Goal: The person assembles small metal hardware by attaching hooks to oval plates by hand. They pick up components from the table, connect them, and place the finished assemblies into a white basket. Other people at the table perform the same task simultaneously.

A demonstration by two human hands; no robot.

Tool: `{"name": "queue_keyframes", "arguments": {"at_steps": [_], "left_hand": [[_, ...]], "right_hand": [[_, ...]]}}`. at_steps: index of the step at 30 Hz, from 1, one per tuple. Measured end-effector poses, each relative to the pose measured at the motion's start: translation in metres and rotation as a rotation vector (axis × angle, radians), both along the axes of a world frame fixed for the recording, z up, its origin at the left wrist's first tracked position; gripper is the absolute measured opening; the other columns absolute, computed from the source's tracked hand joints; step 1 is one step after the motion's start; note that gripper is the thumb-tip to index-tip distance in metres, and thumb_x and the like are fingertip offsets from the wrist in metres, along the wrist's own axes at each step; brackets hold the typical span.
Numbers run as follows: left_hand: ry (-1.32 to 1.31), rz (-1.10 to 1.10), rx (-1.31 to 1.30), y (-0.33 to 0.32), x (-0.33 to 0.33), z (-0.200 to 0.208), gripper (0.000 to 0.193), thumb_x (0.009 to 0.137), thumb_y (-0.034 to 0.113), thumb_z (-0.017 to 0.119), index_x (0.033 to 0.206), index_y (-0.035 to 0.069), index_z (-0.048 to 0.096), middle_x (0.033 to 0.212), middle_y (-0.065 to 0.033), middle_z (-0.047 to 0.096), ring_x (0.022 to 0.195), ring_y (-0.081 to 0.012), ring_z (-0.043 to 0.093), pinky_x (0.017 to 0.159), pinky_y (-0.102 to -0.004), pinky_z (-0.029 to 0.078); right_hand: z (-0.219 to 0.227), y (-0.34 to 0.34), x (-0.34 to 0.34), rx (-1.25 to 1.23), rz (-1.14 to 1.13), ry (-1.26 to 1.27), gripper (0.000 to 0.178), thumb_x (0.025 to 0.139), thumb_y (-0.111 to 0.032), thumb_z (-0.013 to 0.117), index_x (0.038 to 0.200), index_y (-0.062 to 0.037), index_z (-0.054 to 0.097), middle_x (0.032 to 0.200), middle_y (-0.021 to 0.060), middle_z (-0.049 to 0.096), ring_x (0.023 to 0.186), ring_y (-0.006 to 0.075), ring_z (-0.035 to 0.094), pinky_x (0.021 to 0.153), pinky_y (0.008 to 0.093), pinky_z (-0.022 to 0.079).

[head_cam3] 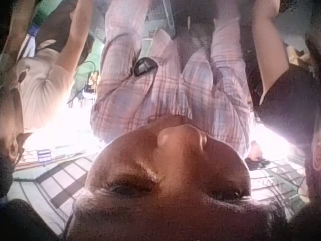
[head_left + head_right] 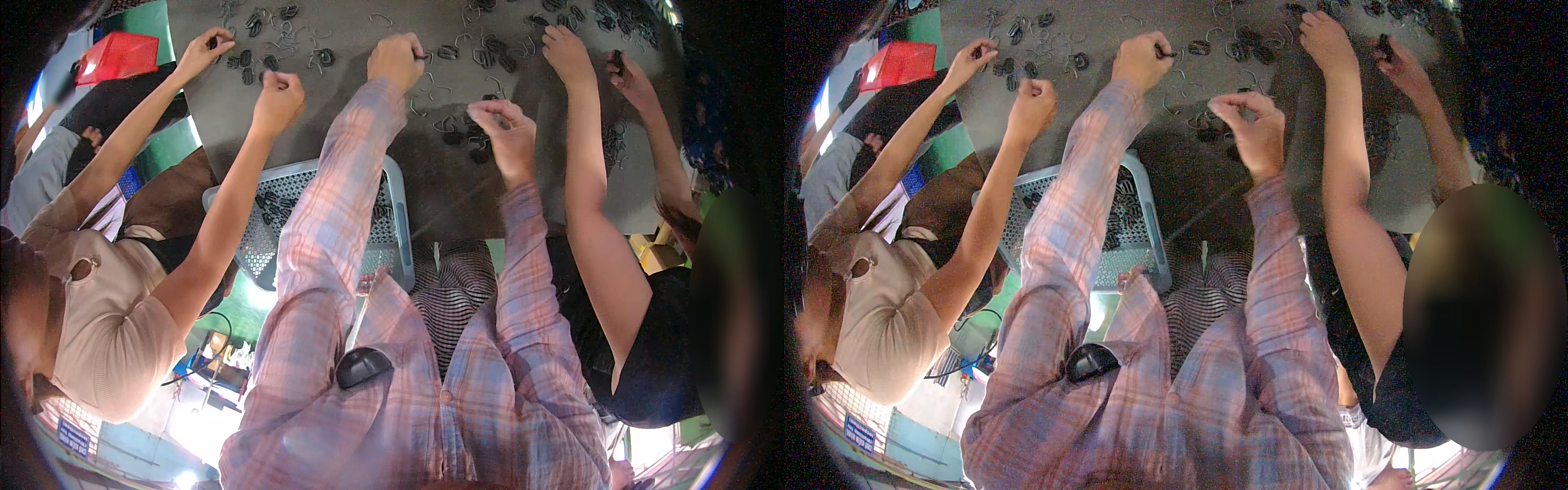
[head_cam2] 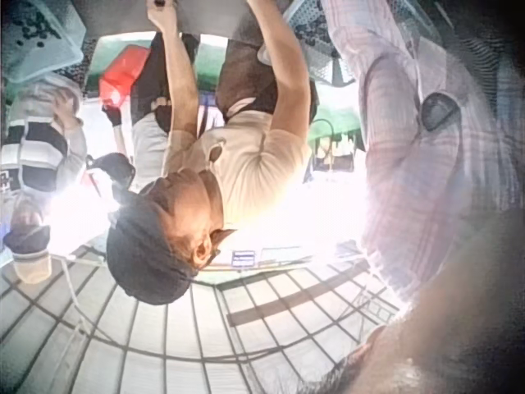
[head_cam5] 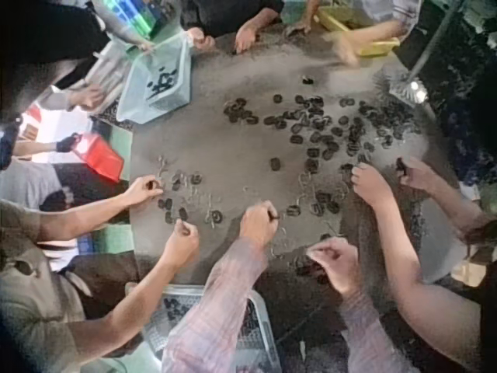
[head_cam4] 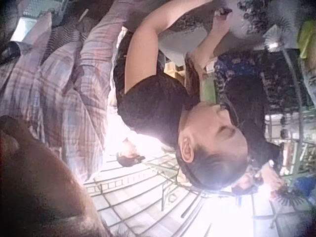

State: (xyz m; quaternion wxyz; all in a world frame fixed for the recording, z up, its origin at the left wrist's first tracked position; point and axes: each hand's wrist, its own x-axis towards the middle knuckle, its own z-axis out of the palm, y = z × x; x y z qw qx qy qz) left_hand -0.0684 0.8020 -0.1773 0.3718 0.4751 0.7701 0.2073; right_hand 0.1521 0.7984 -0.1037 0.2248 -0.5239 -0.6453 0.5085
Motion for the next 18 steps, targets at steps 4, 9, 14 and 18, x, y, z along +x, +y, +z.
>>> {"name": "queue_keyframes", "arguments": {"at_steps": [4,9,14,18], "left_hand": [[-0.281,0.036,-0.121,-0.017,-0.021,0.032,0.025,0.073,0.011,0.065,0.098,0.007,0.064,0.097,-0.0112,0.064,0.080,-0.0228,0.063,0.070,-0.0353,0.051],[-1.160,0.501,-0.001,0.014,-0.045,0.029,0.025,0.080,0.015,0.063,0.095,-0.005,0.061,0.088,-0.0071,0.062,0.076,-0.0188,0.061,0.061,-0.0291,0.048],[-0.086,0.418,0.282,0.102,-0.031,0.010,0.046,0.069,0.024,0.076,0.107,0.006,0.058,0.095,-0.0186,0.065,0.091,-0.0304,0.062,0.077,-0.0409,0.048],[0.148,0.294,0.387,0.119,-0.028,-0.009,0.031,0.072,0.020,0.073,0.093,0.000,0.061,0.079,-0.0192,0.063,0.075,-0.0334,0.061,0.070,-0.0394,0.048]], "right_hand": [[-0.014,0.021,-0.007,-0.282,-0.205,-0.174,0.015,0.073,-0.014,0.072,0.085,-0.0059,0.068,0.078,0.0072,0.066,0.063,0.0206,0.062,0.060,0.0301,0.049],[-0.035,0.059,-0.047,0.181,0.100,-0.404,0.016,0.075,-0.015,0.069,0.089,-0.0091,0.064,0.081,0.0096,0.066,0.072,0.0261,0.063,0.065,0.0339,0.050],[-0.045,0.070,-0.079,0.436,0.287,-0.675,0.032,0.073,-0.026,0.071,0.098,-0.0104,0.055,0.082,0.0079,0.065,0.081,0.0291,0.062,0.067,0.0389,0.048],[-0.032,0.066,-0.072,0.367,0.430,-0.634,0.031,0.074,-0.025,0.072,0.092,-0.0065,0.055,0.083,0.0087,0.064,0.075,0.0273,0.063,0.060,0.0374,0.050]]}}
